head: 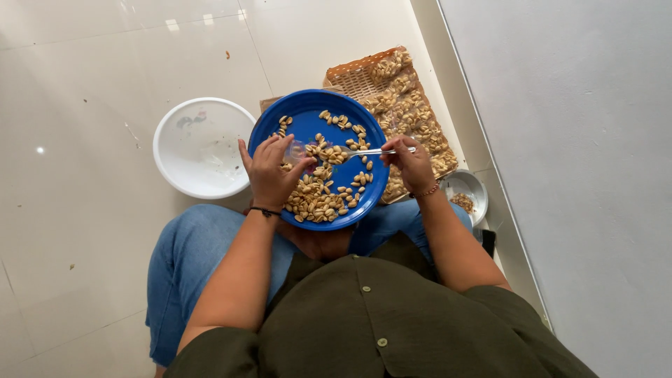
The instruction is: Sorting through nuts on a plate to remove debris or low-quality pieces using hands and a spoon.
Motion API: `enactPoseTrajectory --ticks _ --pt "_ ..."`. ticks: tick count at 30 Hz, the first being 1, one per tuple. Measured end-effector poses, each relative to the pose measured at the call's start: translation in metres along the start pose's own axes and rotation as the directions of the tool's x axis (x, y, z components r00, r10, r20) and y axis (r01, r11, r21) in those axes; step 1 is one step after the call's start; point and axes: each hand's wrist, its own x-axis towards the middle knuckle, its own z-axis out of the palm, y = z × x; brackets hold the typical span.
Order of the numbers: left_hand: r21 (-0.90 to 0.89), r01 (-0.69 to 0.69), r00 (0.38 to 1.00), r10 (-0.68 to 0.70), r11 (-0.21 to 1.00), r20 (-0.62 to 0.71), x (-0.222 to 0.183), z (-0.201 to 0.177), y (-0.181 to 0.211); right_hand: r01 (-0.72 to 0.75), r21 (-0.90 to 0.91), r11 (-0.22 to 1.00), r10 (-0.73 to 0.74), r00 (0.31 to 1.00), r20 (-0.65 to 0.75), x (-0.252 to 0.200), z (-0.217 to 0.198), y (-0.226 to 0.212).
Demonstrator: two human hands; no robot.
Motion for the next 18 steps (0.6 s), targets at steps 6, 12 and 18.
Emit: enactPoseTrajectory --ticks 6,12,18 --pt "0.034 -0.082 0.995 0.080 0.996 0.063 -0.005 0.007 -0.003 0.158 -0.060 0.986 -0.157 0.987 0.022 -0.002 0.020 -0.053" --pt "0.035 -0.104 0.987 0.099 0.994 0.126 -0.006 0.008 -0.001 0.307 -0.295 0.905 -0.250 0.944 0.214 0.006 0.051 -0.102" --pt "0.040 -0.106 0.987 0.100 0.994 0.128 -0.008 0.012 0.000 0.368 -0.394 0.842 -0.229 0.906 0.357 0.011 0.074 -0.134"
